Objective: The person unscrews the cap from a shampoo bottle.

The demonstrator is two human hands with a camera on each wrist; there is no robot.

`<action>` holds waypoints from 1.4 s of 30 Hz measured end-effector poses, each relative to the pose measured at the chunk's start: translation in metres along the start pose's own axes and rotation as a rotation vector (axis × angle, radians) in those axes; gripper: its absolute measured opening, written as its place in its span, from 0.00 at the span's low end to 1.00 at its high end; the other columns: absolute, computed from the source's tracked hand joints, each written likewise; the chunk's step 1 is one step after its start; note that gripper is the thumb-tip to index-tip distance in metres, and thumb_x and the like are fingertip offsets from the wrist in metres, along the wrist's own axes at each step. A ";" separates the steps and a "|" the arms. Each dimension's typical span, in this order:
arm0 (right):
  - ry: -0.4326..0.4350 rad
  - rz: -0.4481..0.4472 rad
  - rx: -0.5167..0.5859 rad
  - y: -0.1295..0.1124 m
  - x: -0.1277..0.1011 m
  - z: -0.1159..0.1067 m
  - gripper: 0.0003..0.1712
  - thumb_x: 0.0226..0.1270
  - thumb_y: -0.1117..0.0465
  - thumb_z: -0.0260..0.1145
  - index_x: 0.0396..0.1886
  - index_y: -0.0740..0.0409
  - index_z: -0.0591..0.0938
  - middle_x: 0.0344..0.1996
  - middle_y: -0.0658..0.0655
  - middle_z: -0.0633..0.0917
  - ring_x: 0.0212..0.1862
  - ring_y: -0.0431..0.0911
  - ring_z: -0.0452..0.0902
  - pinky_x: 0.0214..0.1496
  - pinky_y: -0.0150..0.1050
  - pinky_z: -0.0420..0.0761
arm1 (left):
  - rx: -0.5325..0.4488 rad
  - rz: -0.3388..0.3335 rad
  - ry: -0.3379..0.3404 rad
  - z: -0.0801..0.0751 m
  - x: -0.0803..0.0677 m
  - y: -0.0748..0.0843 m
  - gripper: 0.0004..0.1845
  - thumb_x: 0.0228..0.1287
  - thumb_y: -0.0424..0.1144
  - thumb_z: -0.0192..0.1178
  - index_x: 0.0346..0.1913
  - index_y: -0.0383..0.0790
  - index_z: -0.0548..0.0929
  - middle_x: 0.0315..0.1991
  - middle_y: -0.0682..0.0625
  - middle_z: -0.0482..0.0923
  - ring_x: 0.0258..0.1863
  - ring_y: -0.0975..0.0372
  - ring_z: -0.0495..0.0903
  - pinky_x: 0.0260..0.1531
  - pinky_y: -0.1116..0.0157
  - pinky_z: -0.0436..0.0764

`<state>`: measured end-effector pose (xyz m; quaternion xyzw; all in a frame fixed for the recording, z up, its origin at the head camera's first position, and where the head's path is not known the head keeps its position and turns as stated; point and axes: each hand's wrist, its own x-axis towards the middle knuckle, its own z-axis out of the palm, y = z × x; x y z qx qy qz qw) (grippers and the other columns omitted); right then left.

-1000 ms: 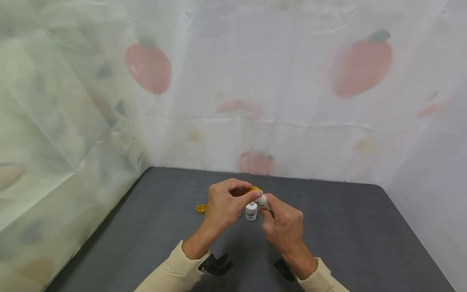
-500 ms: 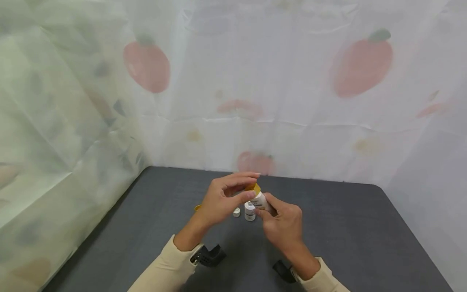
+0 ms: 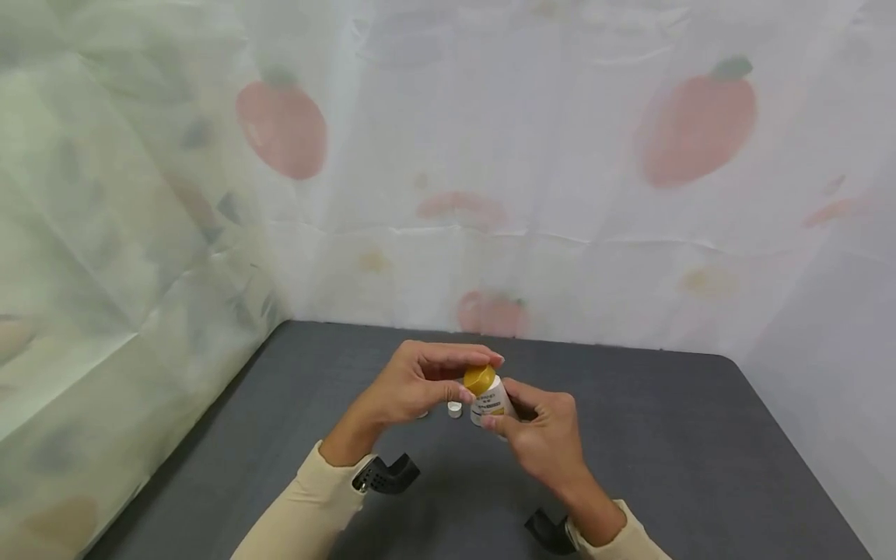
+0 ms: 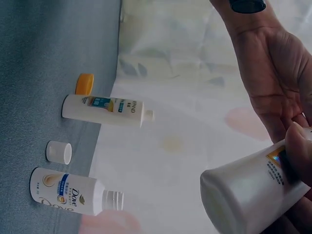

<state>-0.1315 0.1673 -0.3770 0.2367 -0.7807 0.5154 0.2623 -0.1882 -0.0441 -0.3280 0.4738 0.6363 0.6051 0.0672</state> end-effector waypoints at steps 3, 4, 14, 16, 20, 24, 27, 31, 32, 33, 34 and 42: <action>0.001 0.002 0.005 -0.001 -0.002 0.001 0.25 0.50 0.76 0.81 0.51 0.71 0.89 0.38 0.68 0.92 0.37 0.35 0.91 0.33 0.27 0.88 | -0.016 0.002 0.034 0.003 -0.002 -0.003 0.23 0.64 0.20 0.67 0.63 0.21 0.80 0.61 0.26 0.80 0.64 0.46 0.83 0.60 0.56 0.86; 0.003 0.000 0.002 -0.001 -0.003 0.002 0.25 0.49 0.76 0.81 0.51 0.71 0.89 0.38 0.68 0.92 0.37 0.33 0.90 0.34 0.27 0.88 | -0.026 0.001 0.049 0.005 -0.003 -0.004 0.23 0.63 0.20 0.68 0.62 0.21 0.80 0.61 0.25 0.80 0.64 0.46 0.83 0.61 0.57 0.86; 0.094 -0.086 -0.053 -0.001 -0.006 0.007 0.29 0.43 0.80 0.81 0.50 0.71 0.89 0.36 0.68 0.92 0.41 0.25 0.86 0.39 0.22 0.86 | 0.028 0.056 0.187 0.019 -0.006 -0.009 0.21 0.59 0.20 0.71 0.57 0.21 0.84 0.57 0.26 0.83 0.61 0.49 0.85 0.60 0.55 0.86; 0.112 -0.101 -0.061 -0.001 -0.005 0.007 0.28 0.43 0.80 0.81 0.50 0.70 0.90 0.35 0.67 0.92 0.40 0.27 0.87 0.40 0.22 0.86 | 0.040 0.054 0.228 0.021 -0.006 -0.009 0.21 0.57 0.19 0.72 0.55 0.22 0.85 0.56 0.27 0.83 0.60 0.50 0.86 0.60 0.54 0.86; 0.159 -0.129 -0.097 0.000 -0.005 0.009 0.27 0.42 0.80 0.82 0.47 0.67 0.91 0.32 0.63 0.93 0.37 0.30 0.88 0.39 0.21 0.86 | 0.031 0.032 0.306 0.028 -0.005 -0.009 0.19 0.55 0.20 0.73 0.52 0.22 0.86 0.54 0.28 0.85 0.57 0.57 0.88 0.58 0.51 0.86; 0.214 -0.200 -0.153 0.003 -0.006 0.011 0.26 0.38 0.79 0.83 0.44 0.66 0.92 0.26 0.59 0.92 0.27 0.27 0.84 0.32 0.20 0.81 | 0.024 0.023 0.375 0.036 -0.005 -0.009 0.17 0.54 0.21 0.74 0.49 0.24 0.87 0.50 0.30 0.86 0.51 0.67 0.89 0.55 0.55 0.88; 0.233 -0.258 -0.195 0.005 -0.007 0.013 0.26 0.38 0.78 0.84 0.43 0.65 0.92 0.18 0.51 0.87 0.18 0.28 0.72 0.25 0.21 0.74 | 0.035 0.035 0.422 0.043 -0.006 -0.011 0.14 0.56 0.24 0.75 0.46 0.27 0.88 0.46 0.30 0.87 0.44 0.70 0.88 0.48 0.60 0.91; 0.235 -0.296 -0.217 0.009 -0.008 0.014 0.25 0.41 0.77 0.83 0.44 0.64 0.92 0.15 0.49 0.83 0.15 0.30 0.68 0.23 0.22 0.73 | 0.050 0.044 0.473 0.050 -0.006 -0.013 0.11 0.59 0.27 0.75 0.45 0.32 0.88 0.43 0.32 0.88 0.38 0.71 0.88 0.39 0.62 0.91; 0.237 -0.300 -0.217 0.009 -0.008 0.014 0.25 0.41 0.78 0.82 0.44 0.64 0.92 0.16 0.51 0.85 0.15 0.31 0.71 0.24 0.23 0.75 | 0.056 0.044 0.484 0.052 -0.006 -0.013 0.11 0.59 0.28 0.75 0.45 0.32 0.88 0.43 0.32 0.88 0.38 0.70 0.88 0.38 0.61 0.91; 0.236 -0.303 -0.219 0.010 -0.008 0.014 0.25 0.41 0.78 0.82 0.45 0.64 0.92 0.19 0.53 0.87 0.16 0.33 0.75 0.26 0.23 0.78 | 0.060 0.041 0.494 0.052 -0.006 -0.013 0.11 0.59 0.29 0.75 0.45 0.32 0.88 0.43 0.33 0.88 0.38 0.70 0.88 0.39 0.61 0.91; 0.234 -0.309 -0.221 0.011 -0.008 0.013 0.25 0.42 0.79 0.81 0.45 0.64 0.92 0.21 0.55 0.89 0.17 0.35 0.78 0.28 0.23 0.80 | 0.067 0.031 0.501 0.053 -0.006 -0.014 0.11 0.60 0.30 0.76 0.45 0.33 0.89 0.43 0.34 0.88 0.38 0.69 0.89 0.40 0.61 0.91; 0.188 -0.377 -0.499 0.011 -0.002 0.010 0.25 0.39 0.73 0.85 0.42 0.64 0.87 0.31 0.58 0.90 0.26 0.43 0.87 0.27 0.36 0.86 | 0.054 -0.050 0.401 0.045 -0.011 -0.017 0.16 0.70 0.32 0.68 0.59 0.35 0.86 0.58 0.38 0.86 0.56 0.61 0.87 0.60 0.64 0.86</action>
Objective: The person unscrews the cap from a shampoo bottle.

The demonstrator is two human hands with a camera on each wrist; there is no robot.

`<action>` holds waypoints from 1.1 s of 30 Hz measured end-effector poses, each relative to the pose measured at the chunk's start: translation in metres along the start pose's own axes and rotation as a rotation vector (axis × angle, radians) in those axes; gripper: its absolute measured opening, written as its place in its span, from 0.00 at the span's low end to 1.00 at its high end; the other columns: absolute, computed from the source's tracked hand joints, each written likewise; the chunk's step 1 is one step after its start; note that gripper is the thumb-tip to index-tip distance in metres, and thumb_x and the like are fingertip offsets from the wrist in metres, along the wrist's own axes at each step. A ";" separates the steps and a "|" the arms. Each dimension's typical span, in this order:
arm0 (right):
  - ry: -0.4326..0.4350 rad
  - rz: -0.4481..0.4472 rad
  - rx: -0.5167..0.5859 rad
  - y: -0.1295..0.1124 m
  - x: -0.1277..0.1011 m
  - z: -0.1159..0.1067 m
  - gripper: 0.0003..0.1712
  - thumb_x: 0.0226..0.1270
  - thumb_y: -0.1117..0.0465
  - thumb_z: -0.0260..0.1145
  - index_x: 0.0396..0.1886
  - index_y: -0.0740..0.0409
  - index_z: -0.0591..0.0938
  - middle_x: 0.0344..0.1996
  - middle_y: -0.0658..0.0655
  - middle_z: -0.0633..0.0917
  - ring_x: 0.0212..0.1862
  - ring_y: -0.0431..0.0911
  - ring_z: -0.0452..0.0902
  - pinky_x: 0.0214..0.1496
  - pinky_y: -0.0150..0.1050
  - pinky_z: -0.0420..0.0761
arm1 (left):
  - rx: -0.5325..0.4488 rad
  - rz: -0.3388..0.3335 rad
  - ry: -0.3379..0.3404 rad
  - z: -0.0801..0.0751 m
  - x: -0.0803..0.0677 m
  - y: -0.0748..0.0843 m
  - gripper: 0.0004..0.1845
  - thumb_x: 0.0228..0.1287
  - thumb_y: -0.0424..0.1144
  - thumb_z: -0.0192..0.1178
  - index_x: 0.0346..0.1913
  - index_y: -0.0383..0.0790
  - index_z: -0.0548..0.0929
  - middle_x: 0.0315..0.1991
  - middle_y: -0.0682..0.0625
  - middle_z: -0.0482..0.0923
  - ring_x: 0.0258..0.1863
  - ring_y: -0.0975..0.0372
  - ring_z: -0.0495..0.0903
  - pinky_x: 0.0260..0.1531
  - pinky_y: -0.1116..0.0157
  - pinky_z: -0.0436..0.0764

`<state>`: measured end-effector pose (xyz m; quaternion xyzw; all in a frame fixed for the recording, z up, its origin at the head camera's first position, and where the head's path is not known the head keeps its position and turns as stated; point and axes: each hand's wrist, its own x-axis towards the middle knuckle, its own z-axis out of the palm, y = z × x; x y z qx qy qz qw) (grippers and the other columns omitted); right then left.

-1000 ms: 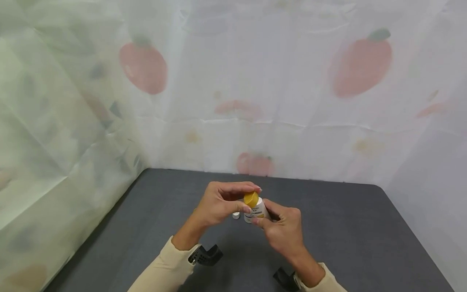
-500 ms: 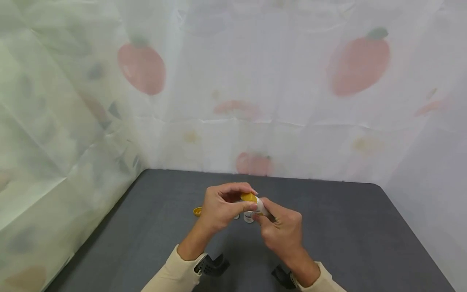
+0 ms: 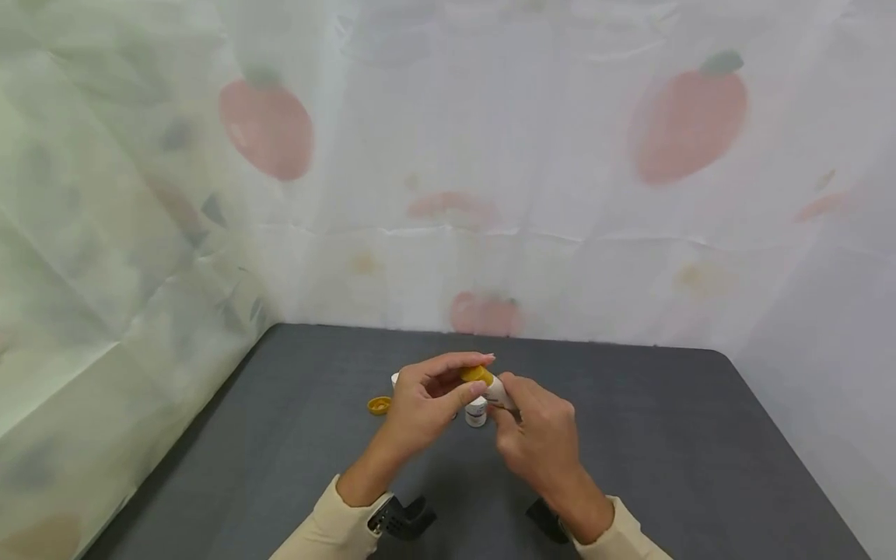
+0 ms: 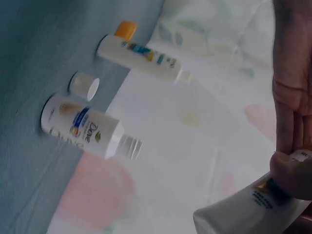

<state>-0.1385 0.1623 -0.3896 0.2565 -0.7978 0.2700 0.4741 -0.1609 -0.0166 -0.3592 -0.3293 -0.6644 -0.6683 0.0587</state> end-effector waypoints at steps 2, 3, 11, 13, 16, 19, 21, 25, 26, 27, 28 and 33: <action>-0.019 -0.014 -0.047 -0.001 0.001 0.001 0.27 0.38 0.73 0.85 0.43 0.64 0.86 0.34 0.59 0.90 0.27 0.45 0.87 0.27 0.40 0.86 | 0.007 0.012 -0.012 -0.002 0.000 0.000 0.16 0.71 0.31 0.66 0.60 0.33 0.85 0.59 0.38 0.85 0.58 0.59 0.87 0.59 0.65 0.86; -0.026 -0.020 -0.063 -0.002 0.001 0.002 0.28 0.38 0.73 0.86 0.44 0.65 0.85 0.35 0.59 0.89 0.27 0.46 0.87 0.26 0.41 0.86 | 0.011 0.020 -0.013 -0.002 0.000 -0.001 0.16 0.71 0.31 0.66 0.60 0.34 0.86 0.59 0.37 0.85 0.57 0.59 0.87 0.58 0.65 0.86; -0.019 -0.044 -0.147 -0.003 0.004 0.004 0.27 0.41 0.72 0.85 0.45 0.66 0.87 0.35 0.62 0.90 0.29 0.52 0.88 0.27 0.45 0.88 | 0.025 0.039 0.013 -0.003 -0.001 -0.003 0.16 0.69 0.31 0.68 0.58 0.35 0.86 0.57 0.36 0.86 0.56 0.55 0.88 0.56 0.65 0.87; -0.005 -0.053 -0.159 -0.002 0.004 0.005 0.26 0.41 0.71 0.85 0.45 0.66 0.88 0.35 0.62 0.91 0.31 0.55 0.89 0.29 0.47 0.89 | 0.037 0.070 0.023 -0.003 -0.002 -0.004 0.16 0.69 0.31 0.68 0.58 0.35 0.86 0.59 0.37 0.86 0.58 0.52 0.87 0.57 0.64 0.87; 0.015 -0.066 -0.160 -0.002 0.005 0.006 0.26 0.39 0.72 0.85 0.45 0.65 0.89 0.35 0.63 0.91 0.32 0.56 0.89 0.31 0.49 0.89 | 0.055 0.128 0.026 -0.002 -0.001 -0.006 0.14 0.70 0.31 0.67 0.56 0.32 0.87 0.61 0.38 0.85 0.59 0.50 0.87 0.55 0.62 0.88; 0.028 -0.070 -0.149 -0.001 0.005 0.006 0.26 0.38 0.73 0.85 0.44 0.65 0.89 0.35 0.63 0.91 0.33 0.57 0.90 0.32 0.50 0.90 | 0.070 0.157 -0.007 -0.003 -0.001 -0.007 0.14 0.71 0.32 0.67 0.56 0.31 0.88 0.63 0.38 0.84 0.61 0.51 0.86 0.54 0.62 0.89; 0.027 -0.064 -0.137 -0.001 0.005 0.006 0.26 0.38 0.73 0.85 0.44 0.65 0.90 0.35 0.63 0.91 0.33 0.57 0.90 0.32 0.50 0.90 | 0.071 0.149 -0.059 -0.007 -0.002 -0.006 0.16 0.72 0.31 0.66 0.59 0.31 0.86 0.65 0.38 0.83 0.65 0.53 0.83 0.59 0.62 0.87; 0.016 -0.046 -0.112 0.000 0.004 0.005 0.27 0.36 0.73 0.86 0.43 0.64 0.90 0.34 0.62 0.92 0.33 0.55 0.91 0.33 0.49 0.90 | 0.077 0.121 -0.200 -0.020 -0.003 -0.004 0.22 0.72 0.27 0.63 0.67 0.30 0.80 0.70 0.37 0.78 0.73 0.51 0.76 0.68 0.62 0.80; 0.014 -0.043 -0.106 0.000 0.003 0.005 0.27 0.36 0.73 0.86 0.42 0.64 0.90 0.34 0.61 0.92 0.33 0.54 0.91 0.32 0.49 0.90 | 0.086 0.122 -0.227 -0.023 -0.003 -0.004 0.23 0.72 0.26 0.63 0.68 0.30 0.79 0.70 0.37 0.78 0.73 0.51 0.75 0.68 0.62 0.80; 0.013 -0.043 -0.101 0.000 0.003 0.005 0.27 0.35 0.73 0.86 0.42 0.64 0.90 0.34 0.61 0.92 0.33 0.53 0.91 0.32 0.48 0.90 | 0.094 0.123 -0.247 -0.026 -0.003 -0.003 0.23 0.72 0.26 0.63 0.68 0.29 0.78 0.70 0.36 0.78 0.73 0.50 0.76 0.68 0.62 0.80; 0.011 -0.043 -0.097 0.000 0.002 0.005 0.27 0.34 0.73 0.86 0.42 0.63 0.90 0.34 0.60 0.92 0.33 0.53 0.90 0.31 0.48 0.89 | 0.102 0.122 -0.261 -0.028 -0.002 -0.003 0.23 0.72 0.26 0.63 0.68 0.30 0.79 0.69 0.36 0.78 0.72 0.50 0.76 0.68 0.62 0.80; 0.017 -0.055 -0.080 -0.002 0.000 0.005 0.26 0.35 0.73 0.86 0.40 0.62 0.89 0.34 0.59 0.91 0.31 0.51 0.90 0.31 0.47 0.89 | 0.124 0.130 -0.243 -0.031 -0.001 -0.003 0.24 0.66 0.28 0.69 0.65 0.31 0.82 0.65 0.37 0.81 0.65 0.51 0.83 0.64 0.62 0.83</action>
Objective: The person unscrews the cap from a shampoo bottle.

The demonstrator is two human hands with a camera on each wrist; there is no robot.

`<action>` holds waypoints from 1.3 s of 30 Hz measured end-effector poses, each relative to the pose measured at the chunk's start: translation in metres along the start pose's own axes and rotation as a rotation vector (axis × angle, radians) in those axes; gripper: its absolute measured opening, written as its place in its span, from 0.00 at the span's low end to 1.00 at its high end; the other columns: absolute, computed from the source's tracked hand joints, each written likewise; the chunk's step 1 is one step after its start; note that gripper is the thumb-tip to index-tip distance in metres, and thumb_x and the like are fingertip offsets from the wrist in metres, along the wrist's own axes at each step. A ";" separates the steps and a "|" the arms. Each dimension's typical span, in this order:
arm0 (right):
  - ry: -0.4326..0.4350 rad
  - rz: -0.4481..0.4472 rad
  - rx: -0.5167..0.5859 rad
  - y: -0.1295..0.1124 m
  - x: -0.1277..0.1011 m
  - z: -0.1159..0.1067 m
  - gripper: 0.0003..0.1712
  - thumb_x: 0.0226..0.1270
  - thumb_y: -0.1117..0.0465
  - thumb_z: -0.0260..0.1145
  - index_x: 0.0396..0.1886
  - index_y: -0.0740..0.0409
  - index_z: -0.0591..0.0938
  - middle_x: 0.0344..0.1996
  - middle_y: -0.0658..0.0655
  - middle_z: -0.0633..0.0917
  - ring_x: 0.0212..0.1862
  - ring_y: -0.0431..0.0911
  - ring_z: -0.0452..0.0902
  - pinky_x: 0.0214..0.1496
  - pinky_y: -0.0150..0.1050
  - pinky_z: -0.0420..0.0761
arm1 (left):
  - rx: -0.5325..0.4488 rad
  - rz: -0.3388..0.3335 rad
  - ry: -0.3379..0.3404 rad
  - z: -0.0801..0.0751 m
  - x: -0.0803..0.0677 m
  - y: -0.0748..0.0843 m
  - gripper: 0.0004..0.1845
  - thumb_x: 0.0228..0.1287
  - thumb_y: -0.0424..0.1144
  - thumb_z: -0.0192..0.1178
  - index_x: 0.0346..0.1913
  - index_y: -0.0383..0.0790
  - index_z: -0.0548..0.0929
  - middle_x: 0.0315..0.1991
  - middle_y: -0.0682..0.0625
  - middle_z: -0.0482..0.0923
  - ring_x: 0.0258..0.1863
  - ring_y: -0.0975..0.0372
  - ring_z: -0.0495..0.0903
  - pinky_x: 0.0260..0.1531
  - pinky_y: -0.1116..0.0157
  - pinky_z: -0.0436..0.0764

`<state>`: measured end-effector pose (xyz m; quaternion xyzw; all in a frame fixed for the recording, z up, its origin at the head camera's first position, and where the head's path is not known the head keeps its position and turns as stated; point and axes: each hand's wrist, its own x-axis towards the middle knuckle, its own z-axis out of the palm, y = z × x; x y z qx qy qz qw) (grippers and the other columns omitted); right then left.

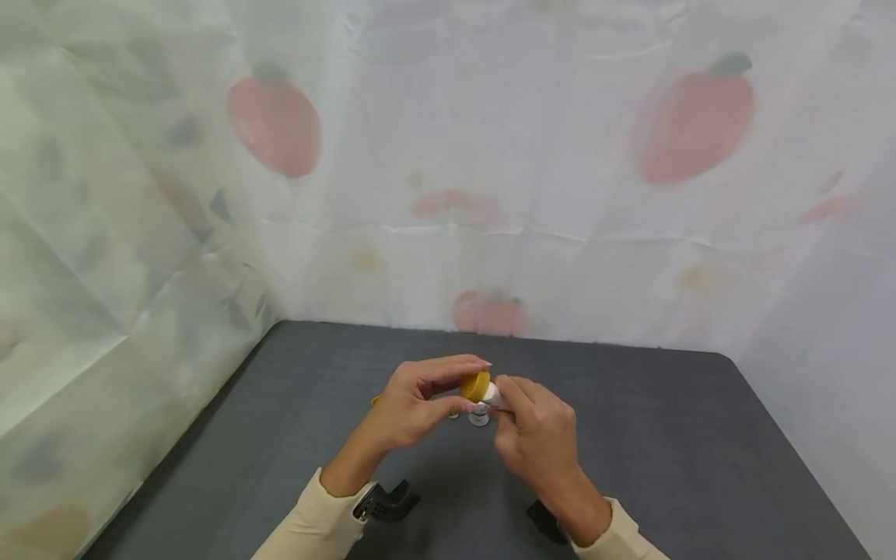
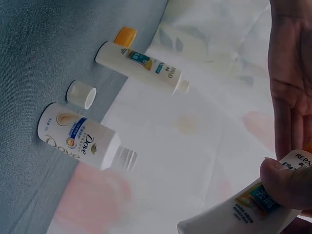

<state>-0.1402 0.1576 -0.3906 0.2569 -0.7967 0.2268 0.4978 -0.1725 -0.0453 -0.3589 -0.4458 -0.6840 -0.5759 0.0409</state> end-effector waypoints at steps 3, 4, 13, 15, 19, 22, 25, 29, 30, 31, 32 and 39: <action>0.004 0.003 0.006 -0.002 0.000 -0.001 0.23 0.37 0.74 0.85 0.39 0.61 0.89 0.33 0.59 0.91 0.31 0.51 0.90 0.31 0.47 0.89 | -0.001 0.016 0.044 0.002 0.001 0.000 0.24 0.60 0.28 0.74 0.61 0.32 0.84 0.60 0.37 0.84 0.60 0.53 0.87 0.62 0.61 0.84; 0.000 0.008 0.005 -0.003 0.000 -0.001 0.22 0.38 0.73 0.85 0.38 0.61 0.89 0.33 0.58 0.91 0.32 0.50 0.90 0.31 0.47 0.89 | -0.003 0.021 0.060 0.002 0.001 -0.001 0.24 0.59 0.28 0.75 0.59 0.32 0.85 0.59 0.38 0.85 0.58 0.54 0.87 0.62 0.61 0.85; -0.007 0.008 0.017 -0.004 -0.003 -0.002 0.22 0.77 0.45 0.66 0.40 0.60 0.88 0.32 0.58 0.91 0.29 0.50 0.88 0.29 0.46 0.87 | -0.026 0.086 0.122 0.013 0.003 -0.003 0.19 0.59 0.25 0.74 0.54 0.31 0.87 0.53 0.35 0.86 0.52 0.53 0.88 0.54 0.59 0.89; 0.004 0.005 0.026 -0.005 -0.004 -0.001 0.31 0.80 0.39 0.55 0.40 0.61 0.89 0.32 0.59 0.91 0.28 0.50 0.88 0.27 0.45 0.86 | -0.042 0.098 0.116 0.015 0.004 -0.003 0.18 0.60 0.24 0.73 0.53 0.30 0.86 0.53 0.34 0.86 0.52 0.51 0.88 0.51 0.59 0.90; 0.009 0.018 0.053 -0.007 -0.005 0.000 0.24 0.77 0.44 0.65 0.39 0.61 0.89 0.32 0.59 0.91 0.26 0.49 0.86 0.25 0.45 0.85 | -0.066 0.114 0.113 0.017 0.007 -0.003 0.16 0.61 0.24 0.72 0.52 0.29 0.87 0.52 0.32 0.87 0.50 0.50 0.88 0.45 0.60 0.91; 0.001 0.017 0.055 -0.007 -0.005 0.000 0.12 0.61 0.57 0.78 0.38 0.60 0.89 0.32 0.58 0.91 0.27 0.48 0.87 0.26 0.44 0.85 | -0.072 0.143 0.116 0.020 0.009 -0.003 0.13 0.63 0.24 0.71 0.50 0.27 0.87 0.49 0.31 0.87 0.47 0.49 0.89 0.41 0.60 0.91; -0.009 0.008 0.047 -0.007 -0.005 -0.002 0.19 0.43 0.66 0.82 0.39 0.60 0.90 0.32 0.57 0.92 0.29 0.47 0.88 0.28 0.43 0.87 | -0.080 0.176 0.136 0.024 0.010 -0.003 0.09 0.65 0.24 0.69 0.47 0.27 0.88 0.49 0.31 0.87 0.45 0.49 0.90 0.39 0.59 0.91; -0.016 0.013 0.049 -0.007 -0.005 -0.003 0.22 0.41 0.67 0.83 0.42 0.61 0.90 0.32 0.57 0.92 0.30 0.46 0.89 0.28 0.41 0.87 | -0.090 0.211 0.175 0.028 0.012 -0.002 0.05 0.66 0.23 0.68 0.42 0.26 0.89 0.47 0.30 0.88 0.40 0.50 0.90 0.35 0.60 0.91; -0.016 0.016 0.054 -0.007 -0.005 -0.003 0.23 0.41 0.68 0.83 0.43 0.61 0.90 0.33 0.57 0.92 0.30 0.46 0.89 0.29 0.41 0.87 | -0.095 0.215 0.183 0.029 0.012 -0.002 0.05 0.66 0.23 0.68 0.42 0.25 0.89 0.46 0.30 0.88 0.39 0.50 0.90 0.34 0.60 0.91; -0.012 0.022 0.064 -0.008 -0.005 -0.003 0.24 0.41 0.69 0.83 0.44 0.61 0.90 0.32 0.57 0.92 0.29 0.47 0.89 0.28 0.41 0.87 | -0.100 0.213 0.190 0.031 0.013 -0.002 0.04 0.66 0.23 0.68 0.42 0.25 0.89 0.45 0.30 0.88 0.39 0.50 0.90 0.34 0.60 0.91; -0.007 0.023 0.068 -0.008 -0.005 -0.003 0.24 0.40 0.69 0.83 0.44 0.61 0.90 0.32 0.57 0.92 0.29 0.47 0.89 0.28 0.41 0.87 | -0.103 0.206 0.197 0.031 0.013 -0.002 0.04 0.66 0.24 0.68 0.41 0.26 0.89 0.45 0.30 0.88 0.40 0.50 0.90 0.34 0.60 0.91; -0.007 0.046 0.064 -0.008 -0.002 -0.003 0.26 0.34 0.71 0.86 0.40 0.60 0.90 0.32 0.56 0.92 0.29 0.45 0.89 0.29 0.40 0.87 | -0.105 0.064 0.161 0.025 0.003 -0.004 0.12 0.70 0.28 0.66 0.53 0.29 0.87 0.53 0.34 0.86 0.52 0.52 0.88 0.48 0.62 0.90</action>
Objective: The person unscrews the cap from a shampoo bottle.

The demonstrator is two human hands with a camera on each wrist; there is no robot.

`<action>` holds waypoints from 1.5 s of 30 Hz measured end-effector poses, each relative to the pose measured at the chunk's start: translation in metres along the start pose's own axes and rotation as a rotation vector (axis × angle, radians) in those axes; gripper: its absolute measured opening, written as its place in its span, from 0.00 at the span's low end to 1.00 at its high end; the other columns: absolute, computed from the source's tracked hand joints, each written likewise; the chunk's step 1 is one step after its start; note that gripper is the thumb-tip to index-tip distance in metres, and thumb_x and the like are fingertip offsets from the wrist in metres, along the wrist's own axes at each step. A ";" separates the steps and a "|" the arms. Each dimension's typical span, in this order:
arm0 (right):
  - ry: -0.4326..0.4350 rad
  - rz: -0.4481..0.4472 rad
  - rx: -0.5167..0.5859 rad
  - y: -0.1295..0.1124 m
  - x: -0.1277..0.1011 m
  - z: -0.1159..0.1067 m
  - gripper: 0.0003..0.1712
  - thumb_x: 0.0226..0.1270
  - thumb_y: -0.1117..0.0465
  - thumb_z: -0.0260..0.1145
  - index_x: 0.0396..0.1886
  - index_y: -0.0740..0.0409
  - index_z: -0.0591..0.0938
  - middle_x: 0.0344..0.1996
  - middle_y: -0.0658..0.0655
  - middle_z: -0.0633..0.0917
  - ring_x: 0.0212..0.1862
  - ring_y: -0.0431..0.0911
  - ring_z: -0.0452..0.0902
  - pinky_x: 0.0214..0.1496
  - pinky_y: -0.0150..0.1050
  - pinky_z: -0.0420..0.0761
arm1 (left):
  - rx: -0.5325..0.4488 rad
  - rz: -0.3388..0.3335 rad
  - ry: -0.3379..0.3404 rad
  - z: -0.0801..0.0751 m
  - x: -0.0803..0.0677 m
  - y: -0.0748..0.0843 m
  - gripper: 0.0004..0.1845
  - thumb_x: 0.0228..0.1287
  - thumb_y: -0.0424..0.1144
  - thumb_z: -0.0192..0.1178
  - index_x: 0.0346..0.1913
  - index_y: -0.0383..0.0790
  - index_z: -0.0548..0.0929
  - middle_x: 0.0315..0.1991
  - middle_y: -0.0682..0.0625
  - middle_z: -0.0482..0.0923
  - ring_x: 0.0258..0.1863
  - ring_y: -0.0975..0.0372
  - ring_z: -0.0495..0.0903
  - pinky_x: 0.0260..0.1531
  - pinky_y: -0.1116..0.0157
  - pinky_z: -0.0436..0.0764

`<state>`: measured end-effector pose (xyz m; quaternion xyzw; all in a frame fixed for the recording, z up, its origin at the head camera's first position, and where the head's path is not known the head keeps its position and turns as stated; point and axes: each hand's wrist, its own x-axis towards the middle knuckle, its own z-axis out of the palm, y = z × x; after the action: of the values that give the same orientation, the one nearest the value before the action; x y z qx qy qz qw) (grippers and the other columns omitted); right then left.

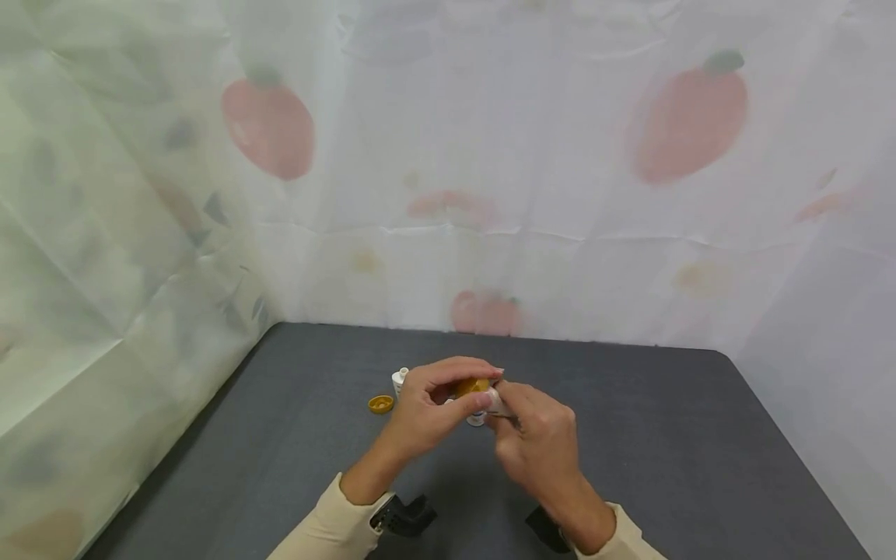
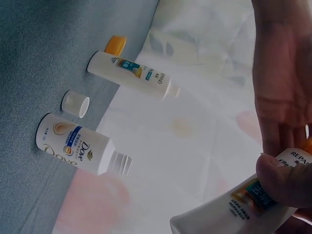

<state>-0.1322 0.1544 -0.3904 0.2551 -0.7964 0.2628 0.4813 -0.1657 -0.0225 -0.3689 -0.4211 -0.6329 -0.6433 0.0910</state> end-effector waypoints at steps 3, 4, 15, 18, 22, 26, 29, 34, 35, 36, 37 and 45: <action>-0.002 0.025 -0.009 0.000 0.001 -0.001 0.26 0.33 0.71 0.87 0.39 0.59 0.90 0.33 0.56 0.92 0.30 0.45 0.90 0.31 0.42 0.88 | -0.008 -0.049 -0.059 -0.008 -0.004 0.000 0.17 0.73 0.29 0.63 0.62 0.30 0.83 0.60 0.34 0.82 0.59 0.52 0.85 0.60 0.60 0.86; -0.002 0.030 -0.013 0.001 0.002 -0.002 0.26 0.32 0.71 0.88 0.39 0.59 0.90 0.33 0.56 0.92 0.31 0.46 0.90 0.31 0.43 0.89 | -0.014 -0.054 -0.076 -0.010 -0.005 0.001 0.18 0.74 0.29 0.62 0.63 0.30 0.82 0.61 0.34 0.81 0.60 0.53 0.84 0.63 0.59 0.84; -0.004 0.030 -0.017 0.000 0.002 -0.005 0.26 0.34 0.72 0.87 0.39 0.58 0.90 0.34 0.55 0.93 0.31 0.45 0.91 0.32 0.42 0.89 | 0.049 -0.006 -0.009 -0.007 -0.005 -0.001 0.15 0.71 0.29 0.66 0.58 0.32 0.84 0.54 0.36 0.84 0.52 0.60 0.87 0.57 0.59 0.87; 0.004 0.010 -0.007 -0.001 0.000 -0.004 0.26 0.34 0.72 0.86 0.40 0.58 0.90 0.33 0.55 0.93 0.30 0.44 0.90 0.31 0.41 0.88 | 0.045 0.036 0.007 -0.003 -0.003 -0.001 0.14 0.71 0.28 0.66 0.57 0.31 0.85 0.53 0.35 0.85 0.51 0.56 0.88 0.54 0.59 0.89; 0.016 -0.010 0.009 -0.002 -0.002 -0.002 0.25 0.34 0.71 0.86 0.39 0.57 0.90 0.32 0.54 0.92 0.28 0.44 0.89 0.30 0.40 0.87 | 0.035 0.105 0.007 0.001 0.000 0.000 0.12 0.70 0.25 0.64 0.54 0.28 0.86 0.53 0.32 0.86 0.51 0.50 0.87 0.45 0.61 0.91; 0.017 -0.012 0.010 -0.002 -0.002 -0.002 0.24 0.36 0.70 0.85 0.38 0.57 0.90 0.31 0.54 0.92 0.28 0.44 0.89 0.29 0.40 0.87 | 0.078 0.149 0.034 0.007 0.002 0.001 0.09 0.70 0.24 0.64 0.50 0.27 0.87 0.52 0.32 0.86 0.53 0.49 0.88 0.44 0.61 0.91; 0.016 -0.007 0.009 -0.002 -0.002 -0.002 0.24 0.36 0.70 0.85 0.39 0.57 0.90 0.32 0.54 0.92 0.28 0.44 0.88 0.29 0.40 0.87 | 0.121 0.147 0.065 0.010 0.001 0.001 0.09 0.70 0.25 0.65 0.50 0.28 0.88 0.51 0.34 0.87 0.51 0.49 0.88 0.43 0.61 0.91; 0.016 0.009 0.003 -0.002 0.000 -0.003 0.25 0.34 0.70 0.86 0.39 0.57 0.91 0.32 0.54 0.93 0.28 0.44 0.89 0.29 0.39 0.88 | 0.085 0.059 0.045 0.005 -0.006 0.002 0.14 0.72 0.29 0.65 0.57 0.31 0.86 0.55 0.36 0.85 0.55 0.52 0.87 0.54 0.60 0.89; 0.015 0.018 0.002 -0.002 0.000 -0.004 0.25 0.34 0.70 0.87 0.38 0.57 0.91 0.33 0.54 0.93 0.29 0.44 0.90 0.30 0.39 0.88 | 0.070 0.042 0.035 0.003 -0.007 0.002 0.14 0.73 0.29 0.64 0.58 0.31 0.85 0.56 0.36 0.84 0.56 0.53 0.86 0.57 0.60 0.87; 0.016 0.025 0.002 -0.001 0.001 -0.005 0.25 0.34 0.70 0.87 0.38 0.56 0.91 0.33 0.54 0.93 0.30 0.44 0.90 0.31 0.40 0.88 | 0.058 0.032 0.025 0.002 -0.008 0.001 0.15 0.73 0.28 0.63 0.60 0.31 0.84 0.57 0.35 0.83 0.58 0.55 0.85 0.60 0.59 0.86; 0.016 0.033 0.004 -0.001 0.002 -0.005 0.25 0.34 0.71 0.87 0.37 0.56 0.91 0.33 0.54 0.93 0.30 0.45 0.91 0.31 0.40 0.89 | 0.051 0.024 0.019 0.000 -0.009 0.001 0.16 0.73 0.28 0.62 0.61 0.31 0.83 0.58 0.34 0.82 0.58 0.56 0.85 0.61 0.59 0.85; 0.012 0.022 -0.002 -0.004 0.003 -0.006 0.26 0.33 0.70 0.87 0.39 0.56 0.91 0.33 0.54 0.93 0.30 0.44 0.90 0.31 0.40 0.88 | 0.087 0.022 0.073 0.001 -0.010 0.000 0.14 0.72 0.31 0.66 0.58 0.33 0.84 0.55 0.37 0.84 0.54 0.57 0.87 0.57 0.60 0.87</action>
<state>-0.1272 0.1551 -0.3851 0.2441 -0.7965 0.2688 0.4835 -0.1585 -0.0257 -0.3755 -0.3999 -0.6518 -0.6291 0.1395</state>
